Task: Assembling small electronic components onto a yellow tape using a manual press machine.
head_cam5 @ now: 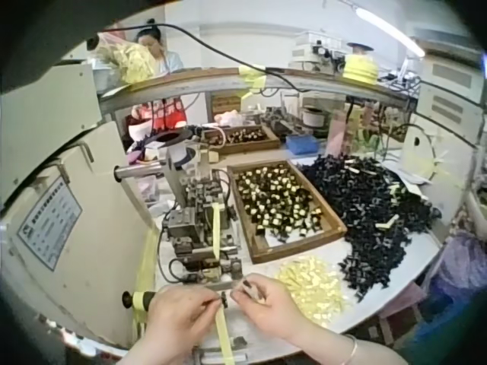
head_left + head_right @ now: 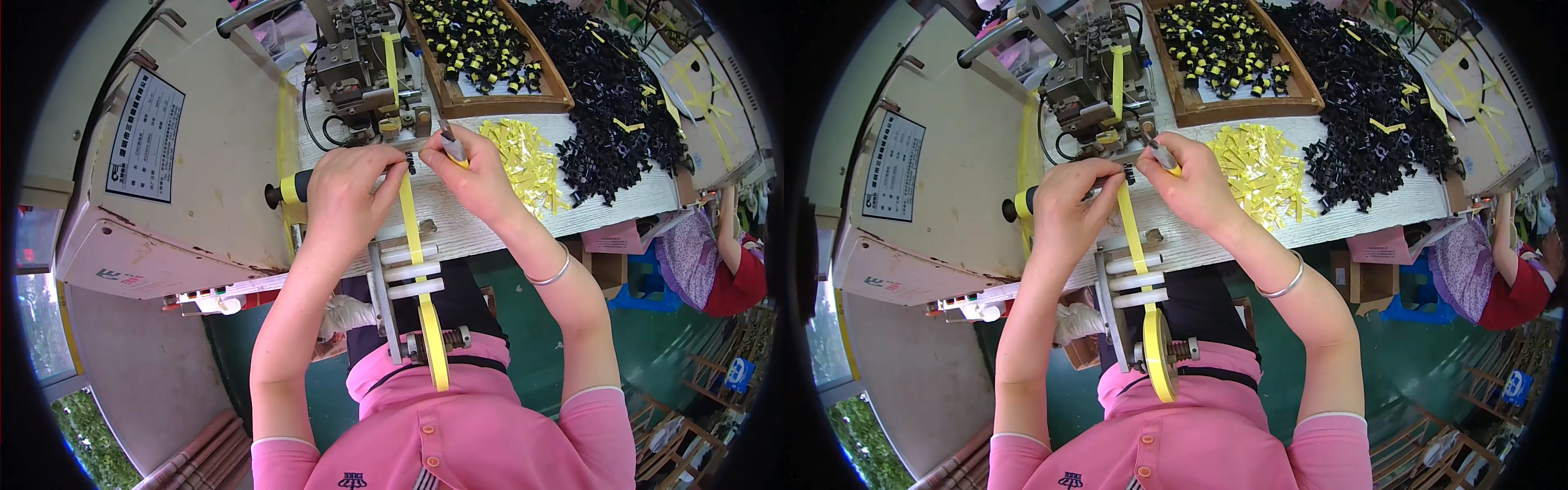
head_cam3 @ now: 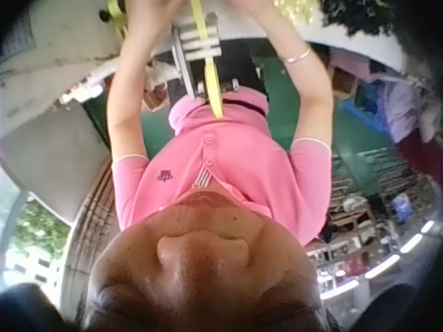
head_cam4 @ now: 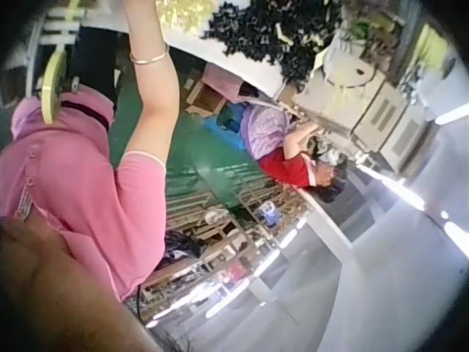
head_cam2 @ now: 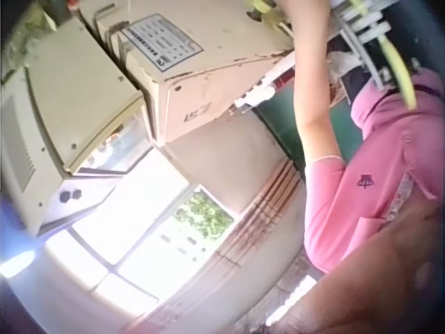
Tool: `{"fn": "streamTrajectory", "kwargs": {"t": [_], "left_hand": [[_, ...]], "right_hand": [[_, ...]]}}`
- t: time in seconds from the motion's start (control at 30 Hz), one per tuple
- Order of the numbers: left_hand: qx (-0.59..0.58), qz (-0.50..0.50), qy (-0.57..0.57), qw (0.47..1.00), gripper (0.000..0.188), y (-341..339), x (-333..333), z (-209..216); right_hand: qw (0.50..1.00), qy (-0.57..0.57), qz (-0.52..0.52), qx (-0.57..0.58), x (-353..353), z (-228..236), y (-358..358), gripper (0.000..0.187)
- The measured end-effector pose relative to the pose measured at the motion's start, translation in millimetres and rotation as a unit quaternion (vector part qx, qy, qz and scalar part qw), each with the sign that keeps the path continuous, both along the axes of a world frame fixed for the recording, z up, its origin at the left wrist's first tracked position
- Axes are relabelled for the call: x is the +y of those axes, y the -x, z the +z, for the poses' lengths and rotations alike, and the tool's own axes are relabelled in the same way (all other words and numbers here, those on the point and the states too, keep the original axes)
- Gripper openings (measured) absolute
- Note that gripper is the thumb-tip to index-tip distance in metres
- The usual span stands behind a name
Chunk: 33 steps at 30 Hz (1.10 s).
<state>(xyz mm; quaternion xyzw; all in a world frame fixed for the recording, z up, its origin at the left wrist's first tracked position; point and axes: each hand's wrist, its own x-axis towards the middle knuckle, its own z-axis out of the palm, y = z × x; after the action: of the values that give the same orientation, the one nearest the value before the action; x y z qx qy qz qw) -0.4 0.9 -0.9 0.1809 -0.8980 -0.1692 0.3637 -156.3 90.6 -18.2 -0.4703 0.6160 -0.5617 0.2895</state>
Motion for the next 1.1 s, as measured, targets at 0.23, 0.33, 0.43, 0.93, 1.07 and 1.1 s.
{"fn": "streamTrajectory", "kwargs": {"t": [0.23, 0.33, 0.43, 0.93, 1.07, 1.1], "left_hand": [[0.015, -0.045, 0.011, 0.999, 0.013, -3.7, -6.2, -0.9], [0.018, -0.063, 0.026, 0.997, 0.013, -4.4, -8.0, -3.3], [-0.001, -0.062, 0.036, 0.997, 0.014, -4.2, -7.1, -3.0], [-0.007, -0.066, 0.055, 0.996, 0.017, -6.8, -6.9, -5.9], [0.029, -0.046, -0.006, 0.999, 0.02, -2.3, -1.3, -2.4], [0.037, -0.029, -0.051, 0.998, 0.021, -0.9, 1.2, -0.9]], "right_hand": [[1.0, -0.016, 0.005, -0.004, 3.5, 0.9, 0.4, 0.005], [1.0, -0.011, 0.016, 0.004, 7.8, 4.2, 1.0, 0.005], [0.999, -0.005, 0.014, 0.045, 5.9, 8.8, -2.5, 0.005], [1.0, -0.007, -0.002, 0.013, 9.6, 8.1, -8.5, 0.005], [0.993, 0.03, -0.031, 0.108, 8.0, 8.5, -13.4, 0.004], [0.993, 0.031, -0.031, 0.108, 8.3, 8.9, -13.4, 0.004]]}}
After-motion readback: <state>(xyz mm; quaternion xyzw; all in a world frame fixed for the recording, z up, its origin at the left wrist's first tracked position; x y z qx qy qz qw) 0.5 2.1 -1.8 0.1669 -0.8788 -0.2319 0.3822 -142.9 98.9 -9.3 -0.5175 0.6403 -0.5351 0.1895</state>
